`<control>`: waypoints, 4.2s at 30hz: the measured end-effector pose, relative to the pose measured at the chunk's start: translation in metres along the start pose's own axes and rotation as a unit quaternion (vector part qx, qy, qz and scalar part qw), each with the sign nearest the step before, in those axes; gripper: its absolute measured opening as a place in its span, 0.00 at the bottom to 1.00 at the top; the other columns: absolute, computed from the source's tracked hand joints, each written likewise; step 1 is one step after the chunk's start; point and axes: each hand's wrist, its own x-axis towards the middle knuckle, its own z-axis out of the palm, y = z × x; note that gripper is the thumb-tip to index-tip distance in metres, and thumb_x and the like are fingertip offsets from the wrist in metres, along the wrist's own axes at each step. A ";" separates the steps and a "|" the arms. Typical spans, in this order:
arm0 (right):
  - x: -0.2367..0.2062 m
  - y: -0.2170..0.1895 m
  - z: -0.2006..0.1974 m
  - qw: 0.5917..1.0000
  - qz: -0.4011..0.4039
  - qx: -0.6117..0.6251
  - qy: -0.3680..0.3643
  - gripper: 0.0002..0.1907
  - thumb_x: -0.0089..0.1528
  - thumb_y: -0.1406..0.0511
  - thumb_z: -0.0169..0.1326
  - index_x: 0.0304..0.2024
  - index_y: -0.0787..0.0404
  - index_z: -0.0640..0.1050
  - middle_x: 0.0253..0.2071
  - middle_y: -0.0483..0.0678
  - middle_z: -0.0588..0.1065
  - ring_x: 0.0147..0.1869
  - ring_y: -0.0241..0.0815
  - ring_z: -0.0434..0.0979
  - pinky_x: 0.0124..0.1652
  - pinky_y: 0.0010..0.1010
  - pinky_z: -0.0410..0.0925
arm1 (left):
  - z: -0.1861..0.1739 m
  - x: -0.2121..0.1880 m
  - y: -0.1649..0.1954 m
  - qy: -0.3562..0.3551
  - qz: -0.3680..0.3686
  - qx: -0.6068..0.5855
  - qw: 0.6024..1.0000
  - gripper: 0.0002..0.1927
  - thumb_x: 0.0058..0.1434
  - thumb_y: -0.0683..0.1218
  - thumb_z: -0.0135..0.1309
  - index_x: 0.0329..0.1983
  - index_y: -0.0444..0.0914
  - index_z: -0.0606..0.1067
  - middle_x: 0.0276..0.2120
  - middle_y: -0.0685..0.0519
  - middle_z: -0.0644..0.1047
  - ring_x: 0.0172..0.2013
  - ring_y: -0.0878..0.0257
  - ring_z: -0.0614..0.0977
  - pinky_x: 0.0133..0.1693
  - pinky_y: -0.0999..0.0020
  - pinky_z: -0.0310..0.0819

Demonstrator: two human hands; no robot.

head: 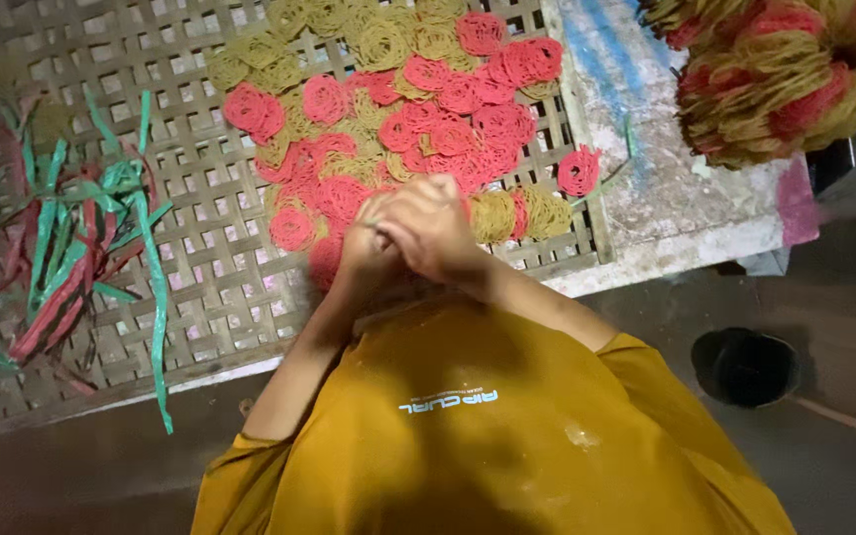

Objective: The person threads pre-formed pink and beige rosettes onto a green plastic stick, alternating colors and stacking them tightly. The person then gathers the completed stack and places it with other finished bundles on the table.

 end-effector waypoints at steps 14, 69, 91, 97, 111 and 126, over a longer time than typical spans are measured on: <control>-0.001 0.014 0.020 0.921 0.234 0.307 0.052 0.01 0.69 0.73 0.53 0.41 0.66 0.76 0.35 0.45 0.77 0.37 0.34 0.77 0.40 0.25 0.71 | -0.039 0.045 -0.058 -0.094 -0.196 -0.135 0.967 0.20 0.61 0.39 0.52 0.58 0.39 0.75 0.49 0.52 0.80 0.50 0.64 0.80 0.53 0.69 0.75; 0.015 0.058 0.017 0.952 0.234 0.197 0.026 0.04 0.67 0.71 0.56 0.42 0.68 0.80 0.39 0.49 0.78 0.41 0.37 0.74 0.43 0.27 0.68 | -0.040 0.085 0.015 0.031 -0.029 -0.024 0.999 0.10 0.64 0.40 0.59 0.47 0.43 0.83 0.44 0.51 0.86 0.50 0.59 0.85 0.74 0.44 0.43; 0.020 0.098 0.033 0.900 0.317 0.298 0.032 0.07 0.68 0.68 0.55 0.41 0.67 0.82 0.30 0.42 0.79 0.33 0.28 0.76 0.36 0.21 0.70 | -0.057 0.172 -0.089 0.060 -0.297 -0.309 0.902 0.22 0.74 0.50 0.39 0.66 0.37 0.68 0.59 0.48 0.77 0.52 0.62 0.83 0.53 0.62 0.81; 0.037 0.103 0.046 0.894 0.353 0.275 0.017 0.08 0.68 0.67 0.55 0.39 0.65 0.83 0.28 0.41 0.78 0.30 0.28 0.73 0.31 0.21 0.67 | -0.058 0.097 -0.087 0.053 -0.253 -0.390 0.884 0.24 0.76 0.50 0.36 0.68 0.33 0.68 0.62 0.46 0.76 0.60 0.60 0.79 0.62 0.61 0.72; -0.005 0.095 0.022 0.870 0.339 0.347 0.091 0.06 0.69 0.69 0.55 0.40 0.66 0.80 0.30 0.42 0.77 0.33 0.29 0.74 0.36 0.23 0.69 | -0.013 0.086 -0.073 -0.019 -0.154 0.220 0.963 0.13 0.56 0.48 0.65 0.43 0.42 0.78 0.59 0.45 0.72 0.61 0.46 0.69 0.58 0.46 0.61; 0.019 0.075 0.027 0.940 0.294 0.175 0.017 0.05 0.67 0.69 0.57 0.36 0.64 0.82 0.24 0.38 0.72 0.27 0.26 0.64 0.28 0.22 0.58 | -0.031 0.057 -0.067 0.115 -0.211 -0.377 0.894 0.08 0.66 0.37 0.56 0.45 0.38 0.69 0.40 0.54 0.76 0.42 0.67 0.79 0.46 0.68 0.80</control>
